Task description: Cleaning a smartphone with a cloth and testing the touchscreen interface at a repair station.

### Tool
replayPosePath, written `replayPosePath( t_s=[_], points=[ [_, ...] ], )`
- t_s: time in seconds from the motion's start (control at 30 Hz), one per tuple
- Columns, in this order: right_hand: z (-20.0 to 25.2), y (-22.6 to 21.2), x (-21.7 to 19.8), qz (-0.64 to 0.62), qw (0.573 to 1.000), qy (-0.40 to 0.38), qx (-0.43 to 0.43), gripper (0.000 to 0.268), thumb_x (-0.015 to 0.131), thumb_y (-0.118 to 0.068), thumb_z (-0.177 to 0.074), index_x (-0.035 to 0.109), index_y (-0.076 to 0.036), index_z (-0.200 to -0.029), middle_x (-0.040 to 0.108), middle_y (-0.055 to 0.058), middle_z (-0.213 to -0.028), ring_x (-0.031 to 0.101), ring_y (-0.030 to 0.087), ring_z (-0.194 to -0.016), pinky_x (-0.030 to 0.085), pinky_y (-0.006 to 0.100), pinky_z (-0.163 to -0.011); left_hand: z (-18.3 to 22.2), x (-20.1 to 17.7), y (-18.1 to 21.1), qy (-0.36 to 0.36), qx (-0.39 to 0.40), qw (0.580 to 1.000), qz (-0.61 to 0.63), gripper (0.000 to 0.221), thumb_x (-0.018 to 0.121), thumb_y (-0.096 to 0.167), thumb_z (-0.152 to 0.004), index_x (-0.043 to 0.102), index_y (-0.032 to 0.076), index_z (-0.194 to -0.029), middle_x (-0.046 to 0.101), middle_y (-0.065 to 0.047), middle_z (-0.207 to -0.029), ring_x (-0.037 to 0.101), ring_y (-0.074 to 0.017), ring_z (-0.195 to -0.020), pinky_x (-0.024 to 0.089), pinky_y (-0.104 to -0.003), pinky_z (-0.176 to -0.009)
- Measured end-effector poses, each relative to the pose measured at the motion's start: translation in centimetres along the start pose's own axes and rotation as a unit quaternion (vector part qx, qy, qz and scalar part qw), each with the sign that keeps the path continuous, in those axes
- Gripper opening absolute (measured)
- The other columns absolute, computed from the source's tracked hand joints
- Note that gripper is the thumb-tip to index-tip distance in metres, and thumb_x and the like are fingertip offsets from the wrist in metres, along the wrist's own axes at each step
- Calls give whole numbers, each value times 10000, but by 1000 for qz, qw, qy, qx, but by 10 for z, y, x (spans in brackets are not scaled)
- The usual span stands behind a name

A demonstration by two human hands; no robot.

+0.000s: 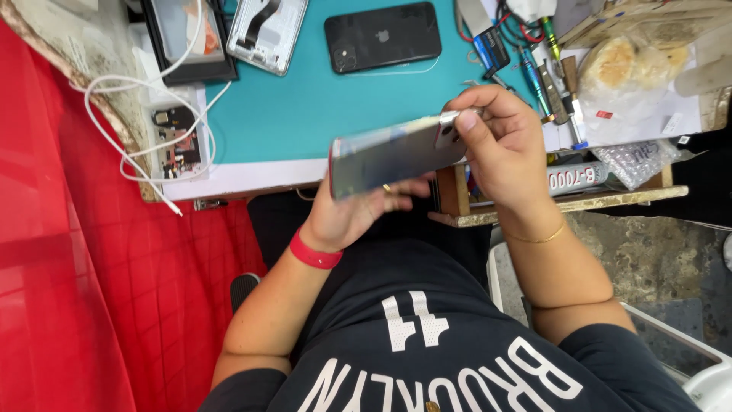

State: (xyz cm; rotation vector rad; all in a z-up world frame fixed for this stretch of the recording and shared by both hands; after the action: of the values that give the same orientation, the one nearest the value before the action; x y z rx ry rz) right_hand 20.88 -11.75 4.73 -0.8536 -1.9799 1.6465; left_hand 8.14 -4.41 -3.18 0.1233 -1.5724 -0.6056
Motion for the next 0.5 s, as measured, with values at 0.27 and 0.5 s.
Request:
replayPosePath(
  t_s=[0.27,0.5],
  points=[
    [23,58,29,-236,945,219,59,163,645,-94,-1031,602,20,-1140,720,91,-986,696,122,-874,592,247,-801,5,7,64,292,459,801,-247,700,819,13,-888,351,106,-1400,572,-35,-1322,592,-138,-1180,526,-332,-1043],
    [22,16,42,-115,980,135,86,137,686,-29,-977,645,22,-1097,738,143,-1026,626,67,-801,534,193,-700,13,1,79,302,481,800,-193,723,846,-106,-796,427,77,-1355,665,-26,-1133,677,-130,-963,606,-298,-889]
  ],
)
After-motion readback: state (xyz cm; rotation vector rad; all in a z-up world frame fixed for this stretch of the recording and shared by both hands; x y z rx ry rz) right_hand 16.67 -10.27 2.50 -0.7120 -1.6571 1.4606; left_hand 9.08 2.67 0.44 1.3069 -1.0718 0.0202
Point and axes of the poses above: each hand's wrist, its own z-axis away from the middle knuckle, its own x-axis out of the palm, y = z × x, the point moved 8 cm from there along -z, towards the middle knuckle
